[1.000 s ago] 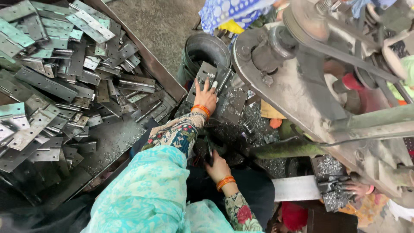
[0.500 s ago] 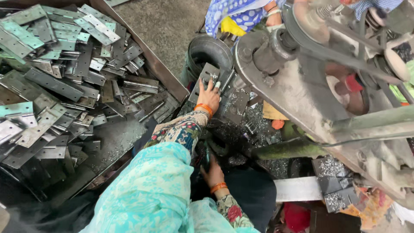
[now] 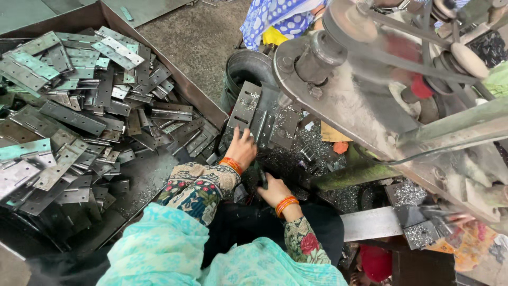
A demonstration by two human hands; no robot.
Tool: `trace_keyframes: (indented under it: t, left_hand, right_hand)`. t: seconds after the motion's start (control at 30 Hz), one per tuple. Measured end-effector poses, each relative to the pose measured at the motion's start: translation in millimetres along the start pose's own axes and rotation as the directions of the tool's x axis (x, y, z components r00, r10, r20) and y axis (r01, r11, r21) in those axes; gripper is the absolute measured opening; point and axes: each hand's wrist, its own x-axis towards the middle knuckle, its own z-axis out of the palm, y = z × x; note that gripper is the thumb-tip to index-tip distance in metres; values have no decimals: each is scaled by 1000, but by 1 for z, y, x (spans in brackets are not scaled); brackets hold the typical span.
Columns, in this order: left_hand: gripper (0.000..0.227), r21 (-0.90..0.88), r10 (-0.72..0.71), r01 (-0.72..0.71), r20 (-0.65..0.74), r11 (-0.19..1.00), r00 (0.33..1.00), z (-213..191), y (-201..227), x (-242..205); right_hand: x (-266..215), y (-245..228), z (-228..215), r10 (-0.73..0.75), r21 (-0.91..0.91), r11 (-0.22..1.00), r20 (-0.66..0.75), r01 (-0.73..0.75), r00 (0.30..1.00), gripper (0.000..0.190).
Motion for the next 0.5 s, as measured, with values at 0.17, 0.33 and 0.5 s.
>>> trace_keyframes:
  t: [0.17, 0.33, 0.5]
  left_hand:
    - [32, 194, 7, 58, -317, 979, 948, -5, -1, -4]
    - [22, -70, -10, -24, -445, 997, 895, -29, -1, -9]
    - [21, -453, -230, -168, -696, 875, 680, -42, -22, -23]
  right_hand:
    - [-5, -1, 1, 37, 0, 999, -3, -37, 999, 61]
    - [-1, 15, 0, -15, -2, 1000, -52, 15, 999, 66]
    - [21, 52, -20, -66, 183, 976, -278, 121, 958, 61]
